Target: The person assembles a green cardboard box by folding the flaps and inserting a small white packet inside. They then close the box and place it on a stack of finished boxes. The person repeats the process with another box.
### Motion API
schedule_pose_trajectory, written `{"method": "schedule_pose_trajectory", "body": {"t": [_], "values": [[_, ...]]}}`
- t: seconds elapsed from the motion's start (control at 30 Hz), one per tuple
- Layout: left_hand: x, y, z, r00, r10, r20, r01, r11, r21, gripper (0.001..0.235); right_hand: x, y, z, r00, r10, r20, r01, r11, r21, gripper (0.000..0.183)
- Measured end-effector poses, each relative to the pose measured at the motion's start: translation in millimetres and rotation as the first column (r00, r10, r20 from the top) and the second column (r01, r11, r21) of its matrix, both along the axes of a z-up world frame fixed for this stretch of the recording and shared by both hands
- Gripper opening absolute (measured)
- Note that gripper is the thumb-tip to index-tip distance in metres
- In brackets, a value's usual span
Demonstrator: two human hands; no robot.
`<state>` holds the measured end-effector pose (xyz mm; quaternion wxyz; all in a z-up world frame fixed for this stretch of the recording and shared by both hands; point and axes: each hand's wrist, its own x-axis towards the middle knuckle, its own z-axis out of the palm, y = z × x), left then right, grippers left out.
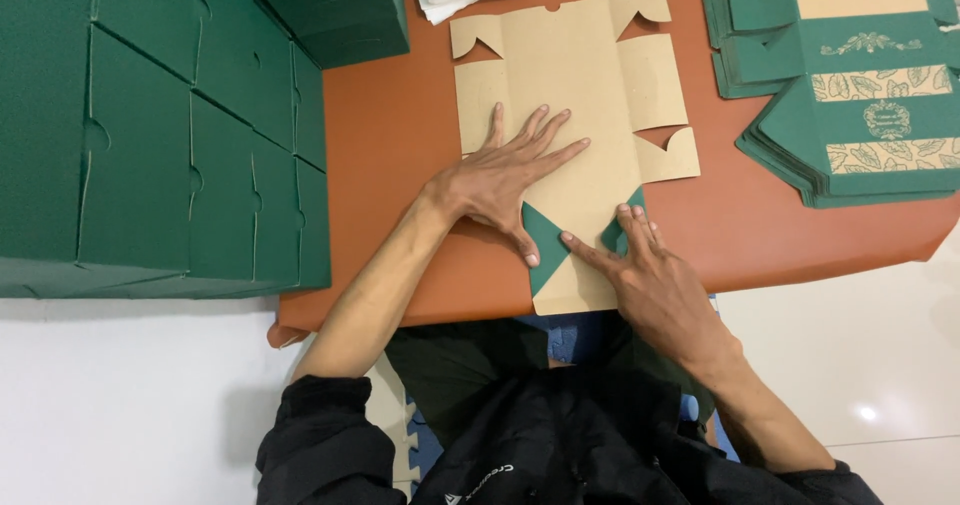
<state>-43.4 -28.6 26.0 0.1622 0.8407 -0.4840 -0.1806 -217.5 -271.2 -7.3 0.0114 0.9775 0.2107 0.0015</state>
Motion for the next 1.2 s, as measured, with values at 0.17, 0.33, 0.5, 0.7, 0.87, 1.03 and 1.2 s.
{"method": "schedule_pose_trajectory", "body": {"t": [0.17,0.33,0.5,0.7,0.87,1.03,1.2], "values": [[1,1,-4,1.000,0.011,-0.001,-0.011,1.000,0.005,0.165,2,1,17,0.999,-0.011,-0.047,0.014,0.997,0.071,0.049],[4,4,3,0.998,-0.002,-0.069,0.001,1.000,-0.018,0.158,9,-13,29,0.997,-0.072,0.030,0.063,0.967,0.246,0.050],[15,14,14,0.963,-0.048,-0.264,0.008,0.988,-0.152,0.068,1,-37,1,0.949,-0.181,0.257,0.001,0.821,0.571,0.045],[21,18,15,0.937,-0.079,-0.339,0.024,0.986,-0.165,0.025,1,-56,-1,0.919,-0.173,0.354,-0.059,0.827,0.559,0.030],[19,23,23,0.901,-0.136,-0.413,0.066,0.982,-0.179,0.044,-2,-57,-2,0.981,-0.038,0.191,-0.091,0.777,0.623,0.029],[21,21,20,0.897,-0.143,-0.417,0.085,0.984,-0.154,0.050,-6,-52,22,0.997,0.016,0.074,-0.056,0.816,0.576,0.040],[19,19,20,0.904,-0.127,-0.408,0.080,0.988,-0.131,0.052,-6,-45,4,0.974,0.004,0.227,-0.113,0.876,0.468,0.064]]}}
